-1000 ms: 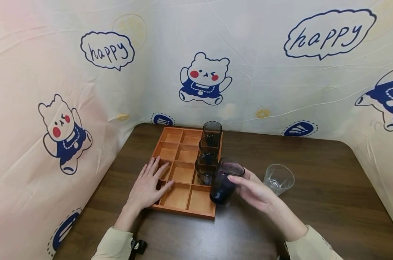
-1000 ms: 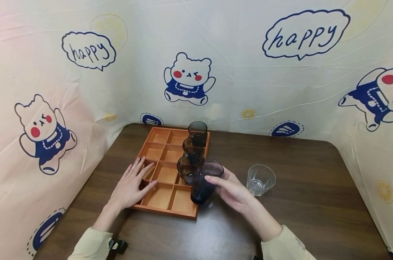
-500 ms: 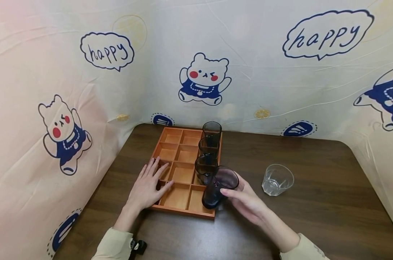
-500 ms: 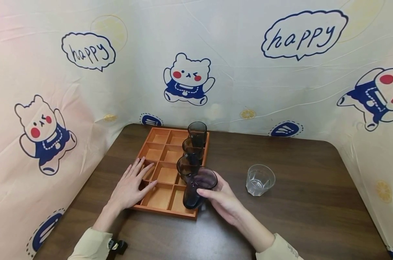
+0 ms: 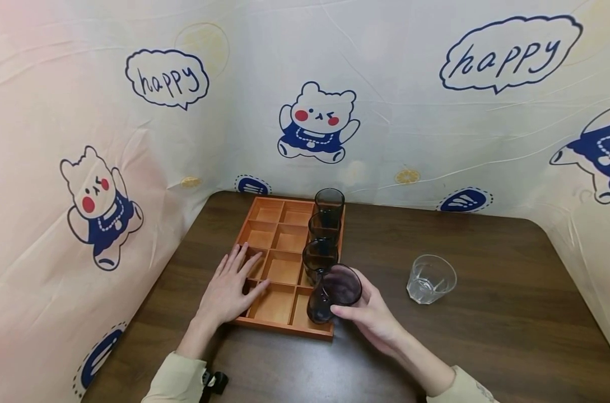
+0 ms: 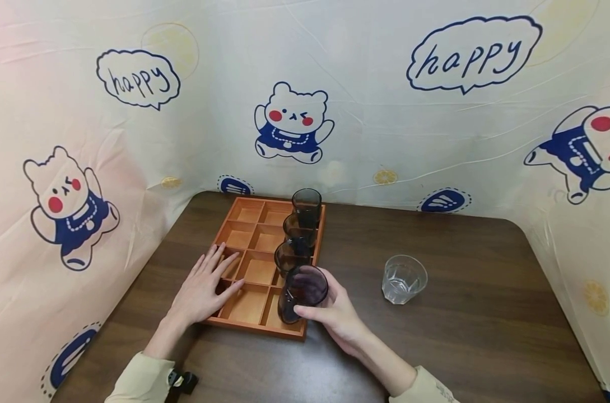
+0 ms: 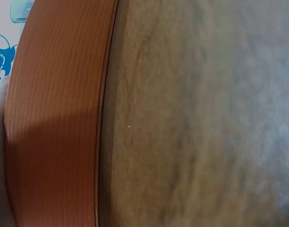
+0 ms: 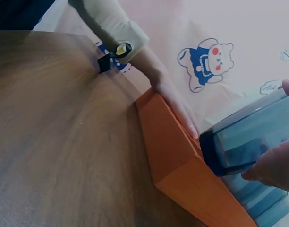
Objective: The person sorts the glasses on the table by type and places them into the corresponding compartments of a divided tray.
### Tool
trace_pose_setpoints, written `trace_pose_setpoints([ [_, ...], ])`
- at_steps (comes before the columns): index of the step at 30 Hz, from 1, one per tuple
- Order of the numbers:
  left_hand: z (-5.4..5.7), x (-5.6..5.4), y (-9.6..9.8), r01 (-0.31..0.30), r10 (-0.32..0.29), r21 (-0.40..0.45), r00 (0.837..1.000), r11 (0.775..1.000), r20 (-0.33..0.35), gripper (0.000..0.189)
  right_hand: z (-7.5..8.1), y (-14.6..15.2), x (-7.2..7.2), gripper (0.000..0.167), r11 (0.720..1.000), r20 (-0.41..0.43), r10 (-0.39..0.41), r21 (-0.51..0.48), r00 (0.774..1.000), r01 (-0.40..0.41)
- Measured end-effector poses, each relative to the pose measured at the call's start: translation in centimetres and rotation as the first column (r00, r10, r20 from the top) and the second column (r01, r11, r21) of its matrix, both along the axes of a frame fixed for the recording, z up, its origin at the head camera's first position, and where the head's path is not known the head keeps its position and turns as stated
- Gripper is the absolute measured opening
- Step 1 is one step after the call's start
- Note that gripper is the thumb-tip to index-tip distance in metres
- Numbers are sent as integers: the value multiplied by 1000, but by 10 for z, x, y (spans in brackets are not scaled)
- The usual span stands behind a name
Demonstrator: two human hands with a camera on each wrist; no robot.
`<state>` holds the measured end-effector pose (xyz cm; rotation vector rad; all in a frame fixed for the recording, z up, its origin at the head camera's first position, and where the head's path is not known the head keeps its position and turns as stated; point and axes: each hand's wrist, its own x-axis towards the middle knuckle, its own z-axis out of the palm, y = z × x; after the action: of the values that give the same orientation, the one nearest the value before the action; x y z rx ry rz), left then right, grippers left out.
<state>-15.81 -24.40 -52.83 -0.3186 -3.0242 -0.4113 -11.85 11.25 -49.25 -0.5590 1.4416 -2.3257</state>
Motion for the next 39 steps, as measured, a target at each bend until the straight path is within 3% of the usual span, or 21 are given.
trace_pose_setpoints([
  [7, 0, 0, 0, 1, -1, -7, 1000, 1000, -1, 84, -5, -10, 1, 82, 995, -84, -10, 96, 996, 18],
  [20, -1, -1, 1, -3, 3, -10, 1000, 1000, 3, 85, -12, -20, -4, 85, 968, -118, 12, 249, 993, 18],
  [30, 1, 0, 2, -4, 4, -14, 1000, 1000, 0, 85, -12, -23, -7, 81, 930, -291, 50, 364, 955, 62],
  [39, 1, -1, 2, -6, 6, -12, 1000, 1000, -1, 85, -7, -24, -8, 77, 894, -316, 72, 441, 946, 80],
])
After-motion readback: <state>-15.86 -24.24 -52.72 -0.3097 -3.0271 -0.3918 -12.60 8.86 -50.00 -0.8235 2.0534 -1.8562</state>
